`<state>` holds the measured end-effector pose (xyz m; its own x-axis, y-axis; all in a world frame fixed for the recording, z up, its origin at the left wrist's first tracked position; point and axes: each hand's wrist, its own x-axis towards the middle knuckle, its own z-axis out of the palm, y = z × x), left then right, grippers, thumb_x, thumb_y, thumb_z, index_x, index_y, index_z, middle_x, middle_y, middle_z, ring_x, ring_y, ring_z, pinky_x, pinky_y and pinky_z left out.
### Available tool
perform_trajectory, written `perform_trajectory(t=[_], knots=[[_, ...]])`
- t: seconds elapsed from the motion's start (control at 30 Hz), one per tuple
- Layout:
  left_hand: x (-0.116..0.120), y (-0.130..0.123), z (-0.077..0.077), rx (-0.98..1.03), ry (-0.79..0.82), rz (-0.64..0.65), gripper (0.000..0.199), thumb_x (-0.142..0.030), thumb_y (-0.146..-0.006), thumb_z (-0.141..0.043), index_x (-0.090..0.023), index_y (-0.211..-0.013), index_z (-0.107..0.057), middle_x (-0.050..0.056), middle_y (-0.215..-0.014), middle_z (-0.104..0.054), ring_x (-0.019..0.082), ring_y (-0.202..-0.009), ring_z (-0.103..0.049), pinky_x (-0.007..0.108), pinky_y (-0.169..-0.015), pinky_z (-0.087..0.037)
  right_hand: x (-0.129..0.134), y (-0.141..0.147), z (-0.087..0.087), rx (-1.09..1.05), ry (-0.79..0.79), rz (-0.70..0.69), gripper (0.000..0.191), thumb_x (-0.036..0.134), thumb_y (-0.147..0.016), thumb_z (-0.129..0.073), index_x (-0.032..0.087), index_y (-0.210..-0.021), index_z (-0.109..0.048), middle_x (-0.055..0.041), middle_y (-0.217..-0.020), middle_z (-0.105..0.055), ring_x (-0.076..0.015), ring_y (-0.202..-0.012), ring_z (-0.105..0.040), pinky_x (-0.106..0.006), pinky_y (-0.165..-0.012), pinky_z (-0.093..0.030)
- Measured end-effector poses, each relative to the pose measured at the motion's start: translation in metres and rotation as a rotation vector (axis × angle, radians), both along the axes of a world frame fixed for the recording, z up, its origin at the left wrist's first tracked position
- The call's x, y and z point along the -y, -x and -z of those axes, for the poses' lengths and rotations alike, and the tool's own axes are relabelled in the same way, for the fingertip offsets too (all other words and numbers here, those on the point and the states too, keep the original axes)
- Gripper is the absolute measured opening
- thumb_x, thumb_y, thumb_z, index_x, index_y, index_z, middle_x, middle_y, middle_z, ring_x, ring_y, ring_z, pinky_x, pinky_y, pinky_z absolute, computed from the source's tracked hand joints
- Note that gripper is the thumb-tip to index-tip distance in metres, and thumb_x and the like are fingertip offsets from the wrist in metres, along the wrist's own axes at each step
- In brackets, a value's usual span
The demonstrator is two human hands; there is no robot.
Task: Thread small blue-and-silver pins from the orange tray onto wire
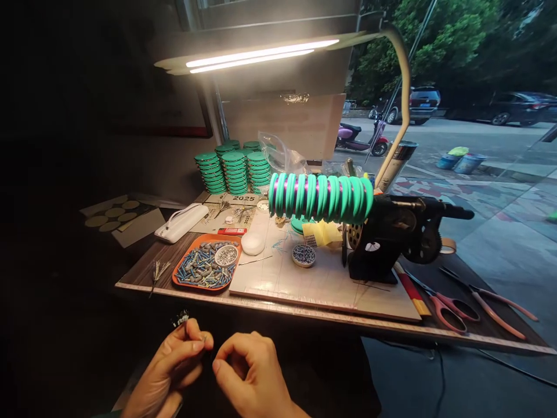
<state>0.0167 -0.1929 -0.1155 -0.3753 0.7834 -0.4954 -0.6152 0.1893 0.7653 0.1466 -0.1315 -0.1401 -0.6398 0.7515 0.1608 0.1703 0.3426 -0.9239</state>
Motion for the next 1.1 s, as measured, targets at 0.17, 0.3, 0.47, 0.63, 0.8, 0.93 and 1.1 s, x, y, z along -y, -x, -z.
perform_trajectory(t=[0.17, 0.3, 0.47, 0.63, 0.8, 0.93, 1.1], knots=[[0.002, -0.004, 0.006, 0.000, 0.019, -0.044, 0.034, -0.019, -0.056, -0.078, -0.016, -0.072, -0.048, -0.001, -0.067, -0.067, -0.002, -0.037, -0.035, 0.010, -0.038, -0.021, 0.000, -0.002, 0.000, -0.088, -0.163, -0.010, 0.024, 0.026, -0.079, -0.049, 0.013, -0.061, -0.060, 0.0016, -0.053, -0.055, -0.0033, -0.054, -0.047, -0.015, -0.057, -0.033], [0.001, -0.007, 0.010, -0.130, 0.051, -0.060, 0.046, -0.026, -0.051, -0.083, -0.019, -0.079, -0.047, 0.001, -0.065, -0.070, 0.007, -0.047, -0.054, 0.014, -0.045, -0.036, -0.001, -0.002, -0.001, -0.121, -0.253, 0.011, 0.026, 0.027, -0.081, -0.047, 0.014, -0.062, -0.058, 0.0015, -0.054, -0.055, -0.0039, -0.055, -0.046, -0.016, -0.056, -0.033], [0.001, -0.006, 0.010, -0.253, -0.003, -0.026, 0.043, -0.024, -0.052, -0.083, -0.017, -0.075, -0.048, 0.002, -0.062, -0.071, 0.011, -0.061, -0.063, 0.017, -0.062, -0.044, 0.000, -0.001, 0.000, -0.137, -0.307, 0.044, 0.025, 0.024, -0.082, -0.045, 0.014, -0.062, -0.057, 0.0020, -0.053, -0.054, -0.0035, -0.054, -0.045, -0.017, -0.056, -0.032], [0.002, -0.003, 0.017, -0.273, -0.002, -0.016, 0.044, -0.028, -0.053, -0.083, -0.018, -0.076, -0.047, 0.003, -0.063, -0.072, 0.011, -0.060, -0.064, 0.016, -0.059, -0.043, -0.001, -0.001, -0.001, -0.115, -0.298, 0.069, 0.022, 0.021, -0.080, -0.048, 0.014, -0.061, -0.056, 0.0031, -0.053, -0.054, -0.0027, -0.053, -0.044, -0.016, -0.056, -0.031], [0.004, -0.007, 0.022, -0.300, -0.029, -0.065, 0.042, -0.028, -0.055, -0.081, -0.018, -0.079, -0.048, 0.002, -0.063, -0.071, 0.011, -0.059, -0.064, 0.015, -0.058, -0.042, -0.001, -0.001, -0.001, -0.092, -0.289, 0.075, 0.023, 0.021, -0.080, -0.047, 0.014, -0.061, -0.056, 0.0025, -0.053, -0.054, -0.0033, -0.053, -0.044, -0.016, -0.055, -0.031], [0.003, -0.008, 0.019, -0.311, -0.035, -0.041, 0.042, -0.027, -0.056, -0.081, -0.018, -0.078, -0.047, -0.001, -0.061, -0.070, 0.011, -0.059, -0.064, 0.014, -0.056, -0.041, 0.000, -0.001, 0.000, -0.093, -0.279, 0.088, 0.020, 0.019, -0.079, -0.048, 0.014, -0.061, -0.057, 0.0029, -0.054, -0.054, -0.0032, -0.054, -0.045, -0.016, -0.055, -0.031], [0.004, -0.004, 0.017, -0.404, -0.031, 0.006, 0.038, -0.028, -0.060, -0.078, -0.019, -0.075, -0.045, -0.002, -0.061, -0.070, 0.009, -0.061, -0.064, 0.012, -0.057, -0.042, 0.000, -0.001, 0.003, -0.097, -0.256, 0.107, 0.018, 0.019, -0.078, -0.050, 0.014, -0.062, -0.058, 0.0032, -0.056, -0.056, -0.0028, -0.055, -0.047, -0.015, -0.056, -0.032]])
